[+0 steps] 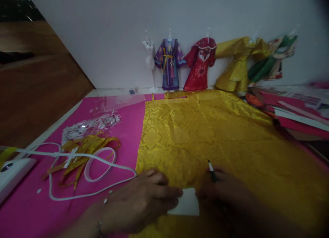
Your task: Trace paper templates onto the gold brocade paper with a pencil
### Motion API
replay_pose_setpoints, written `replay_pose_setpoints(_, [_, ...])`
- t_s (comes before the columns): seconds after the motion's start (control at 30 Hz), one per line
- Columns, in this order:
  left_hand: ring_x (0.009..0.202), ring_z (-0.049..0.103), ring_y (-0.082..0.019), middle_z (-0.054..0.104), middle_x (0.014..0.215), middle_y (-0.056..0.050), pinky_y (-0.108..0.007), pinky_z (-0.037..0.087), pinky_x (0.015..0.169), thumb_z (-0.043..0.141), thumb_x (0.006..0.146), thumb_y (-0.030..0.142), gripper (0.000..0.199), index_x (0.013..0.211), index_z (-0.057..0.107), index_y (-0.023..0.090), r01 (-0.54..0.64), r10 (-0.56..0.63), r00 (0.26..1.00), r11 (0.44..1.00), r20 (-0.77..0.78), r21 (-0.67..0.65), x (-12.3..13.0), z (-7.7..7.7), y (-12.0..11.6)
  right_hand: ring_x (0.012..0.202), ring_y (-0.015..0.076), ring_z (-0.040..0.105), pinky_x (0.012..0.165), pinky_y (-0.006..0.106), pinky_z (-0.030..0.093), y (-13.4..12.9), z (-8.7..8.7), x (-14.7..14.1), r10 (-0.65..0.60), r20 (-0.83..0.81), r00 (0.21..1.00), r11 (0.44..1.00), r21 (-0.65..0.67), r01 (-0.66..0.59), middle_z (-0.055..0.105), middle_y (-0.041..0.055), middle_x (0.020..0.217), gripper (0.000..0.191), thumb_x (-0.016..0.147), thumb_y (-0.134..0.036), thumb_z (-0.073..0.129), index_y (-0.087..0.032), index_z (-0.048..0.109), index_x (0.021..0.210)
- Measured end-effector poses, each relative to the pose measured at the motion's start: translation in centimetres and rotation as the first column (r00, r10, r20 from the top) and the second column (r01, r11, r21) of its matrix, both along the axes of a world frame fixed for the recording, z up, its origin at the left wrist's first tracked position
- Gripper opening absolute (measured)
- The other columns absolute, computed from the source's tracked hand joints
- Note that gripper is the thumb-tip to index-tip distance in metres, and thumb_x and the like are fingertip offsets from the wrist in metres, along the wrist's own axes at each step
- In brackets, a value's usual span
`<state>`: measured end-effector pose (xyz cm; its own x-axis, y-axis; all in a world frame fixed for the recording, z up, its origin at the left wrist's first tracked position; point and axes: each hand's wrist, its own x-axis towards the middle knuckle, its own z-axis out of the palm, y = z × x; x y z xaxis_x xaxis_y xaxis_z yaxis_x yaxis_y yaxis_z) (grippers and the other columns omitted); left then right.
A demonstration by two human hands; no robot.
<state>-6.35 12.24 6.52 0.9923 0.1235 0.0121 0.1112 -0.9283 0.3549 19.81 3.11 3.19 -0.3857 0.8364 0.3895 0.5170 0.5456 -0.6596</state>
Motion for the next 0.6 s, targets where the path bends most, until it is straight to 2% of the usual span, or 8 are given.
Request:
replay_pose_setpoints(0.27, [0.094, 0.055, -0.019, 0.066, 0.131, 0.004, -0.035, 0.038, 0.078, 0.055, 0.101, 0.019, 0.010, 0.106, 0.064, 0.019, -0.006, 0.007, 0.999, 1.000, 0.032, -0.030, 0.06, 0.42, -0.06, 0.084, 0.0209, 0.067, 0.080, 0.037, 0.054, -0.16, 0.41, -0.22, 0.019, -0.002, 1.000, 0.993, -0.118, -0.020, 0.070, 0.0002, 0.087, 0.009, 0.083, -0.020, 0.061, -0.028, 0.064, 0.086])
replay_pose_setpoints(0.47, [0.094, 0.057, -0.020, 0.066, 0.131, 0.003, -0.035, 0.040, 0.082, 0.060, 0.098, 0.021, 0.013, 0.110, 0.065, 0.019, -0.009, 0.011, 0.998, 0.999, 0.059, -0.040, 0.09, 0.28, 0.04, 0.088, 0.0226, 0.067, 0.083, 0.039, 0.056, -0.18, 0.78, -0.43, 0.009, -0.034, 0.999, 0.992, -0.124, -0.013, 0.070, 0.0012, 0.090, 0.005, 0.083, -0.023, 0.063, -0.028, 0.064, 0.084])
replay_pose_setpoints(0.6, [0.094, 0.057, -0.020, 0.067, 0.130, 0.001, -0.035, 0.041, 0.084, 0.061, 0.096, 0.018, 0.017, 0.112, 0.064, 0.020, 0.002, 0.003, 0.998, 0.997, 0.059, -0.076, 0.07, 0.32, 0.10, 0.086, 0.0205, 0.067, 0.083, 0.037, 0.054, -0.12, 0.28, -0.50, -0.006, -0.079, 0.997, 0.998, -0.068, 0.001, 0.071, 0.0004, 0.087, 0.007, 0.086, -0.023, 0.059, -0.027, 0.064, 0.084])
